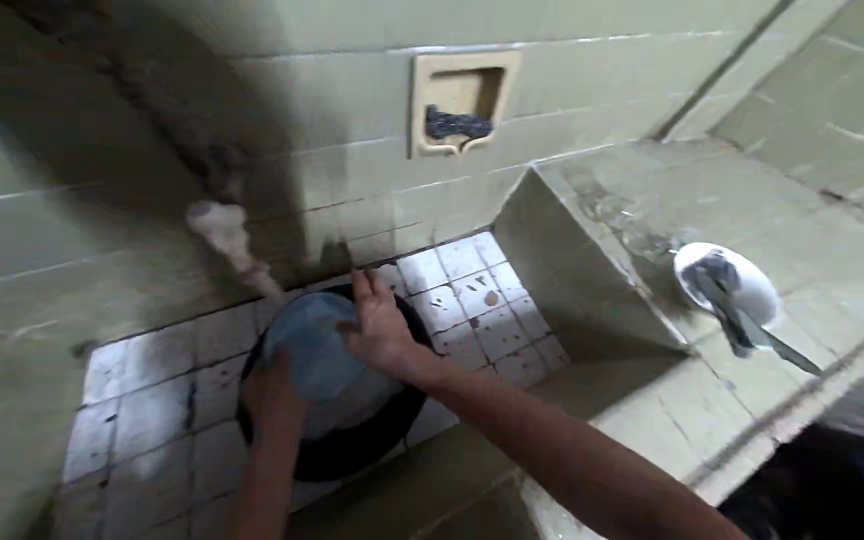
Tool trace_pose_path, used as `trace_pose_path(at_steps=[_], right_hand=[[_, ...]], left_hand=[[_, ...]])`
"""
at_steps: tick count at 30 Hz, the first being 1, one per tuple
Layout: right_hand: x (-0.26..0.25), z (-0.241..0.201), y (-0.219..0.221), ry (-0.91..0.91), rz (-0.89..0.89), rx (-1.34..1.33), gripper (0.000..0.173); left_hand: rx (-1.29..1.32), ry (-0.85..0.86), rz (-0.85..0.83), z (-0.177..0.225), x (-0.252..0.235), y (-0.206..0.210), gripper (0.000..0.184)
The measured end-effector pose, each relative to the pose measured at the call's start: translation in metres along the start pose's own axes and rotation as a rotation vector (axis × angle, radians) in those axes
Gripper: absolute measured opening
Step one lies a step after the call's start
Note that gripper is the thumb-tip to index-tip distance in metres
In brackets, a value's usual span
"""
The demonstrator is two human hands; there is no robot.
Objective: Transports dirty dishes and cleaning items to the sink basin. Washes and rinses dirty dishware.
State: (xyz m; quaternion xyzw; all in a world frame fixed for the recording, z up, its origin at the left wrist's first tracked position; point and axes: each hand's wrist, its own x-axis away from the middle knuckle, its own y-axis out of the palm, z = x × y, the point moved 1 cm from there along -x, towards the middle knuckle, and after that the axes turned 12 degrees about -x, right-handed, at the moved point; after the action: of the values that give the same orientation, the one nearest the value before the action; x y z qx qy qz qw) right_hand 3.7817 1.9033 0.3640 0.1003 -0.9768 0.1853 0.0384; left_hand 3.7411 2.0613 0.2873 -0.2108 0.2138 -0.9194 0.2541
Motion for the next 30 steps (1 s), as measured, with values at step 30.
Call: trace_pose_path(at_steps=[30], right_hand=[[0.182, 0.035, -0.326, 0.586, 0.313, 0.939, 0.053]], left_hand=[[-0.019, 0.648, -0.548, 0.073, 0.134, 0.111, 0.026]])
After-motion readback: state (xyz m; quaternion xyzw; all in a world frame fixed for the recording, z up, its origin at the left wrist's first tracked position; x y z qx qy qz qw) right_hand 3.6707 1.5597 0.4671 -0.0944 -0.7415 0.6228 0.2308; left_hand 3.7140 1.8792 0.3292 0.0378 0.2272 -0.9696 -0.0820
